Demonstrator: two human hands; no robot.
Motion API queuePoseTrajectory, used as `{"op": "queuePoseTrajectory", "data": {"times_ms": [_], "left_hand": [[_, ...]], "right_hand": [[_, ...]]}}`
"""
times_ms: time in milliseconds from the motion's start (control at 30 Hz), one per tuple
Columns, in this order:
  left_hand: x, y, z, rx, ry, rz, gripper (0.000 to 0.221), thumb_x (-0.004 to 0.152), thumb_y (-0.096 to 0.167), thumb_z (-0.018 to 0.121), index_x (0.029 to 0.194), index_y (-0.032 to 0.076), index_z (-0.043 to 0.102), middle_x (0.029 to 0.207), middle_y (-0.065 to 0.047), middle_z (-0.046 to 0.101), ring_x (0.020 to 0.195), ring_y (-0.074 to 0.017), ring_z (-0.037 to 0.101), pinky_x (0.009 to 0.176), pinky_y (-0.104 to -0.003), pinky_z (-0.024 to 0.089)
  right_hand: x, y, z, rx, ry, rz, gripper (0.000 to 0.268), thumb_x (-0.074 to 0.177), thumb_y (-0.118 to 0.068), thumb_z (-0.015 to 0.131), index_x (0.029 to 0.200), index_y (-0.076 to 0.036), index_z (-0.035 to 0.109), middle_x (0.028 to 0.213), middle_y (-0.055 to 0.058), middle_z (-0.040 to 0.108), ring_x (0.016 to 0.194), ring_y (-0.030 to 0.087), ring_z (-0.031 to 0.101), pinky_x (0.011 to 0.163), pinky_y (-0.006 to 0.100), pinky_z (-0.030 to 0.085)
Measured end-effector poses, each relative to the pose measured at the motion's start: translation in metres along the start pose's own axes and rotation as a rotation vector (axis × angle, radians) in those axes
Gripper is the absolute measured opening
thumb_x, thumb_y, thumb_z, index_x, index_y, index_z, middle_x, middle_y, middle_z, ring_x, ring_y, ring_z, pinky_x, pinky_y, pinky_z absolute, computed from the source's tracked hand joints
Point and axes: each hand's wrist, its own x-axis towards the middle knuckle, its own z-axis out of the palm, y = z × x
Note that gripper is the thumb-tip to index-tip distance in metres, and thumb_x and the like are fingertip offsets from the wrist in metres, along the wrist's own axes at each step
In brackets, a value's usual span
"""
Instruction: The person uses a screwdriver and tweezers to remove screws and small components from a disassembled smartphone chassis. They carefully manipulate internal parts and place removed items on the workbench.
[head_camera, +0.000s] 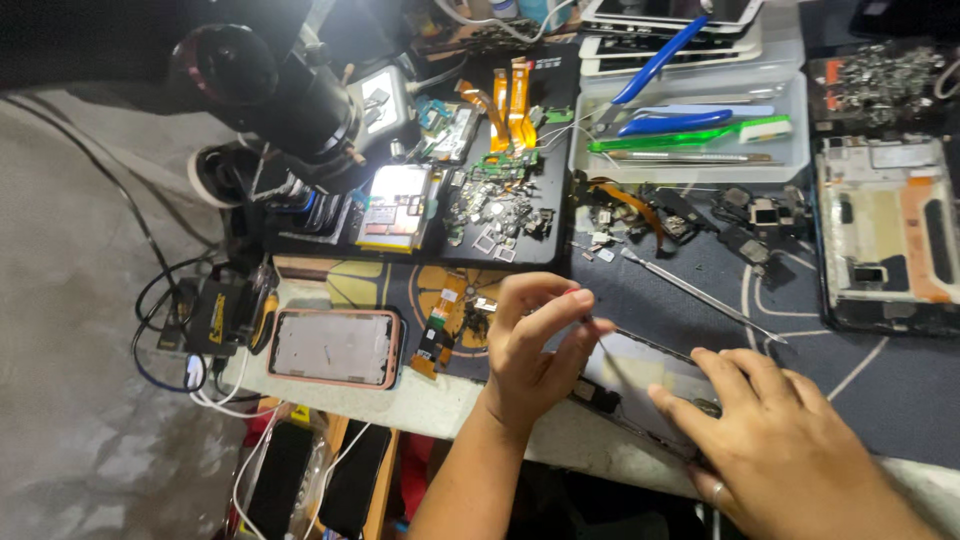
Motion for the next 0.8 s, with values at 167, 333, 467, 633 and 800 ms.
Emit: {"op": "queuePoseTrajectory", "data": {"times_ms": [167, 333, 467, 633, 800], "left_hand": [[0.002, 0.001, -0.004, -0.022, -0.025, -0.004, 0.038, 0.095, -0.009, 0.070, 0.128, 0.005, 0.059, 0.117, -0.019, 0.065, 0.102, -0.0272, 0.071, 0.085, -0.033, 0.061], [-0.001, -0.002, -0.004, 0.014, -0.035, 0.056, 0.041, 0.092, -0.006, 0.077, 0.128, 0.004, 0.059, 0.111, -0.017, 0.068, 0.099, -0.0269, 0.068, 0.084, -0.033, 0.058], [-0.006, -0.002, -0.003, -0.046, -0.057, 0.003, 0.040, 0.095, -0.010, 0.074, 0.129, 0.005, 0.060, 0.116, -0.017, 0.066, 0.098, -0.0238, 0.073, 0.083, -0.030, 0.062], [-0.009, 0.000, -0.006, 0.021, -0.050, 0.035, 0.044, 0.093, -0.009, 0.074, 0.132, 0.007, 0.060, 0.118, -0.017, 0.062, 0.097, -0.0224, 0.068, 0.082, -0.031, 0.059], [-0.007, 0.002, -0.005, -0.033, -0.085, -0.006, 0.046, 0.094, -0.009, 0.077, 0.134, 0.006, 0.059, 0.118, -0.016, 0.062, 0.094, -0.0213, 0.069, 0.076, -0.027, 0.060]], "right_hand": [[-0.002, -0.002, 0.004, 0.128, 0.069, 0.000, 0.076, 0.064, -0.053, 0.079, 0.133, -0.028, 0.063, 0.144, 0.018, 0.052, 0.131, 0.034, 0.051, 0.099, 0.049, 0.047], [0.002, -0.003, 0.005, 0.121, 0.082, 0.035, 0.066, 0.070, -0.055, 0.075, 0.129, -0.028, 0.065, 0.143, 0.019, 0.057, 0.128, 0.035, 0.056, 0.096, 0.049, 0.049], [0.010, -0.005, -0.011, 0.161, 0.188, 0.026, 0.055, 0.079, -0.055, 0.071, 0.123, -0.022, 0.067, 0.138, 0.017, 0.063, 0.124, 0.033, 0.060, 0.095, 0.047, 0.049], [0.031, -0.010, -0.045, 0.408, 0.316, 0.087, 0.044, 0.080, -0.039, 0.073, 0.117, -0.016, 0.072, 0.122, 0.007, 0.071, 0.117, 0.028, 0.064, 0.095, 0.043, 0.049], [0.059, -0.019, -0.056, 0.516, 0.432, 0.022, 0.033, 0.078, -0.026, 0.074, 0.108, -0.012, 0.074, 0.110, 0.007, 0.073, 0.108, 0.030, 0.064, 0.093, 0.043, 0.050]]}}
